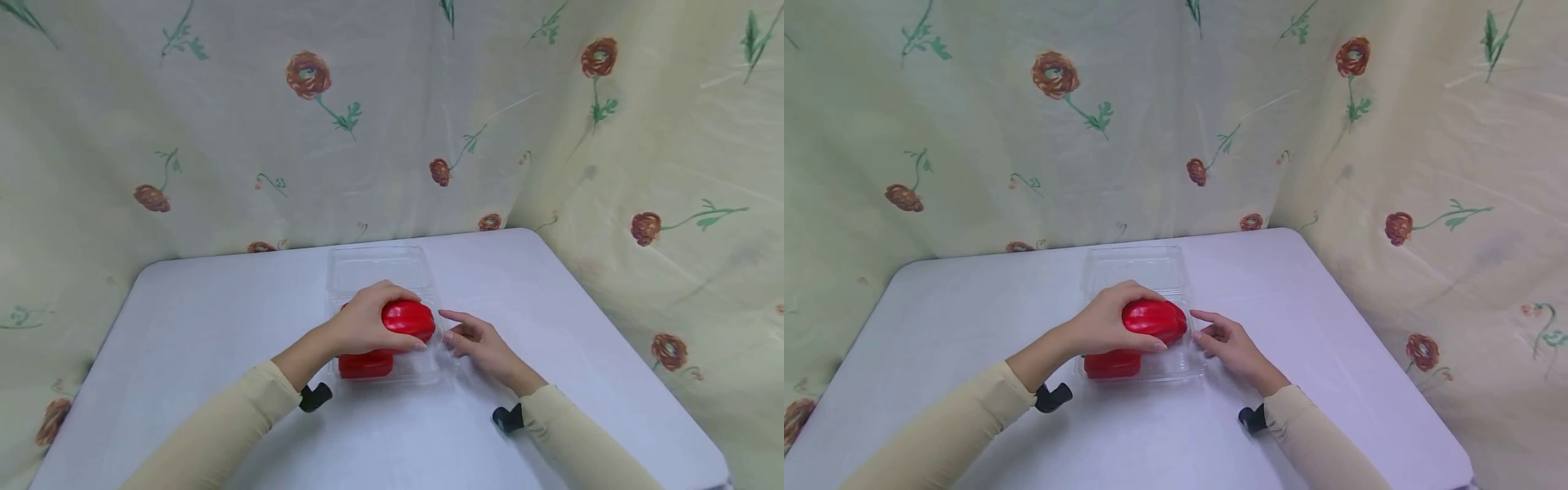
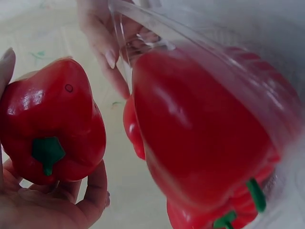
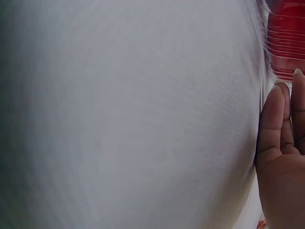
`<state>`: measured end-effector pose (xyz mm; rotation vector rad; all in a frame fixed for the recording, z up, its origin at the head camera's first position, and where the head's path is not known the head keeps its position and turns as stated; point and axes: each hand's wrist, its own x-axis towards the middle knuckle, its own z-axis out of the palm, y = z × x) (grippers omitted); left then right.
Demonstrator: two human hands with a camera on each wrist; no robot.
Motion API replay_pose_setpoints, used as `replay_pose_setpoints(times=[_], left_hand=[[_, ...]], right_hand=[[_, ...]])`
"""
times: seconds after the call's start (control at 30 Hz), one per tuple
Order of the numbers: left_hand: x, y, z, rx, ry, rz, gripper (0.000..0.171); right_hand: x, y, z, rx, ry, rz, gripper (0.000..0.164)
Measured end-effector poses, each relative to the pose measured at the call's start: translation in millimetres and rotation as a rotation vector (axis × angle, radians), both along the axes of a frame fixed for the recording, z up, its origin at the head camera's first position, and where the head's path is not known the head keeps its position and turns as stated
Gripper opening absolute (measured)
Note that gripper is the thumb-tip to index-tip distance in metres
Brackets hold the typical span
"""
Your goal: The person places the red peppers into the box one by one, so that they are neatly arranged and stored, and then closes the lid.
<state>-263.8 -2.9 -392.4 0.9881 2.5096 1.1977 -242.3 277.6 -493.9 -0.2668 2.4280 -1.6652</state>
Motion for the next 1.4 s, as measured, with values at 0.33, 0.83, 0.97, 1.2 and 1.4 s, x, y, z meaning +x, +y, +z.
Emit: replay_pose_setpoints(times=[0.33,0.83,0.97,1.2,1.4], left_hand=[[-0.2,21.6,-9.4,-0.041,-0.004,-0.031,0.075],[-0.2,37.5,-24.6,-0.096,0.004,-0.051,0.082],[-0.9,40.2,-28.6,-0.138,0.017,-0.053,0.082],[-0.3,42.1,-33.5,-0.18,0.061,-0.055,0.08],[2.2,41.8,-36.0,-0.215,0.104,-0.049,0.078]], right_hand=[[1.5,-0.7,1.7,-0.038,0.023,0.02,0.047],[2.5,-1.8,0.6,-0.056,-0.032,-0.016,0.045],[2.6,-1.7,0.1,-0.055,-0.029,-0.004,0.046],[2.7,0.0,0.1,-0.054,-0.026,0.006,0.047],[1.5,2.5,-1.0,-0.051,-0.029,0.001,0.048]])
